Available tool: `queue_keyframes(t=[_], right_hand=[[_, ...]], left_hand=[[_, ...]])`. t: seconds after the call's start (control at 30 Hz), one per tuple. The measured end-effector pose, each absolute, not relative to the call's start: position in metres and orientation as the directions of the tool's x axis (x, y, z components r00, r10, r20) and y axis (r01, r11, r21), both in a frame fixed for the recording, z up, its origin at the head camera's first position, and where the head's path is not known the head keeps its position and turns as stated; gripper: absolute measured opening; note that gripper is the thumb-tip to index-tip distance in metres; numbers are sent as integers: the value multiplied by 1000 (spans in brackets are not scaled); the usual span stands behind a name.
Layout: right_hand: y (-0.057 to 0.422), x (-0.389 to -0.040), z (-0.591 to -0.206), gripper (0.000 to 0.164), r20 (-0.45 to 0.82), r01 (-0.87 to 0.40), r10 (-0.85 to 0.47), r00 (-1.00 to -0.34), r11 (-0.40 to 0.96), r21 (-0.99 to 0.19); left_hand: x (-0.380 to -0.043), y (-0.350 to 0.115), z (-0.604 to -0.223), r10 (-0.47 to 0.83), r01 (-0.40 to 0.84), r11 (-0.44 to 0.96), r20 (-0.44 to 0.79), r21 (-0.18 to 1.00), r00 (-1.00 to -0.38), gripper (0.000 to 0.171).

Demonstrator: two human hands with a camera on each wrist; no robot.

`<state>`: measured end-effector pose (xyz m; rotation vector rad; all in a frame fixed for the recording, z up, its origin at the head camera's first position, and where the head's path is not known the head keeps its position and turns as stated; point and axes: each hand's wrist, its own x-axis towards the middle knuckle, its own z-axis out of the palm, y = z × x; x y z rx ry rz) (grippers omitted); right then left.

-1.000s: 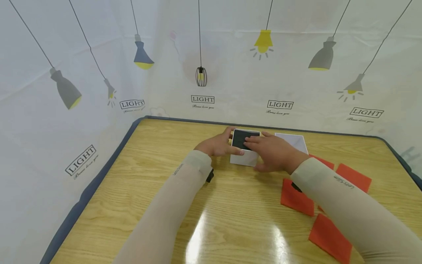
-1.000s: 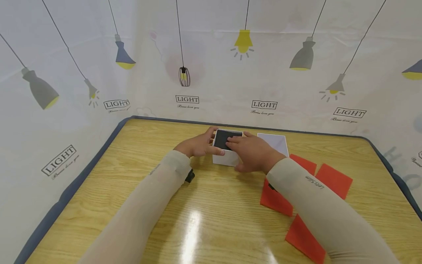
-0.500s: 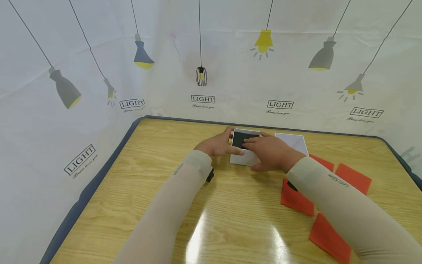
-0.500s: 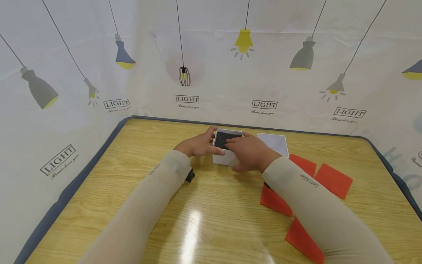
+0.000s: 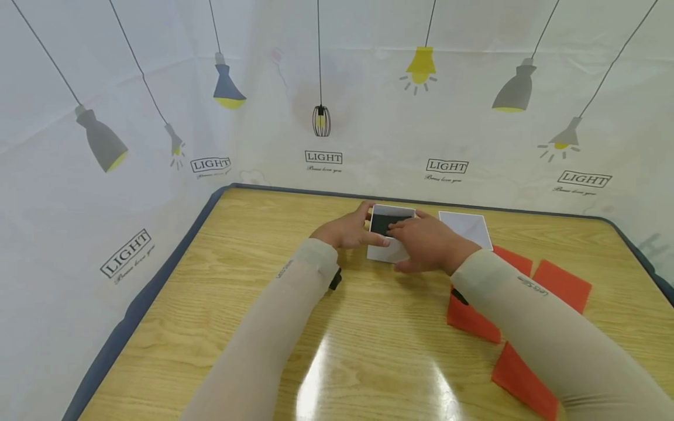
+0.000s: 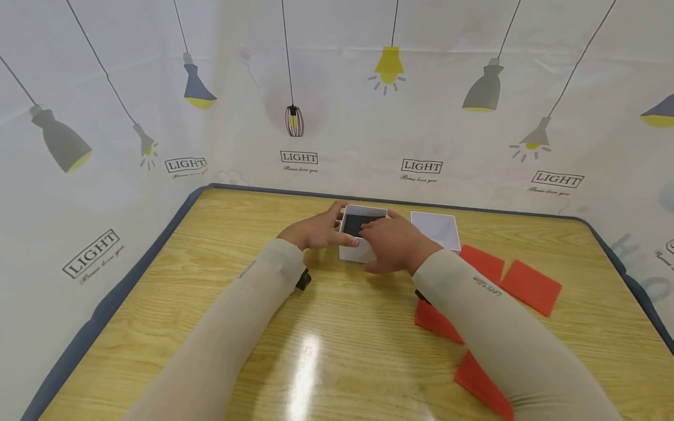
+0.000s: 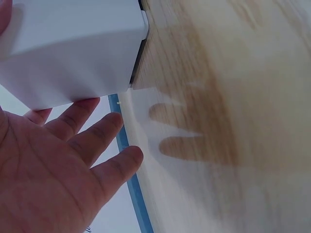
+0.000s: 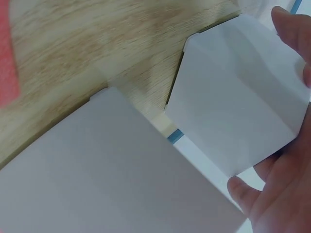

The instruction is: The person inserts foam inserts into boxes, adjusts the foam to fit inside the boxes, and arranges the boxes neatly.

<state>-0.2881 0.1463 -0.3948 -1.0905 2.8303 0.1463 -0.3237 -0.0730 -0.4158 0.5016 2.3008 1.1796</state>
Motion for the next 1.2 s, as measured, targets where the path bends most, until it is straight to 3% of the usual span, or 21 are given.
queue_keyframes(t=[0.43,0.73,1.2], right_hand=[[152,-289,-396,71,-125,-680,-673,-729,733,18],[156,-291,-388,33,-38,-703,-703,-710,711,11],[147,-292,-388,34,-99,-678,-673,-733,735,25]], left_hand=[[-326,-72,-420,543,112,560,-261,821,-798,106],[-327,-73,-418,538,118,559,-250,821,-805,108],[-327,-74,-418,539,120,561,-252,819,-804,107]])
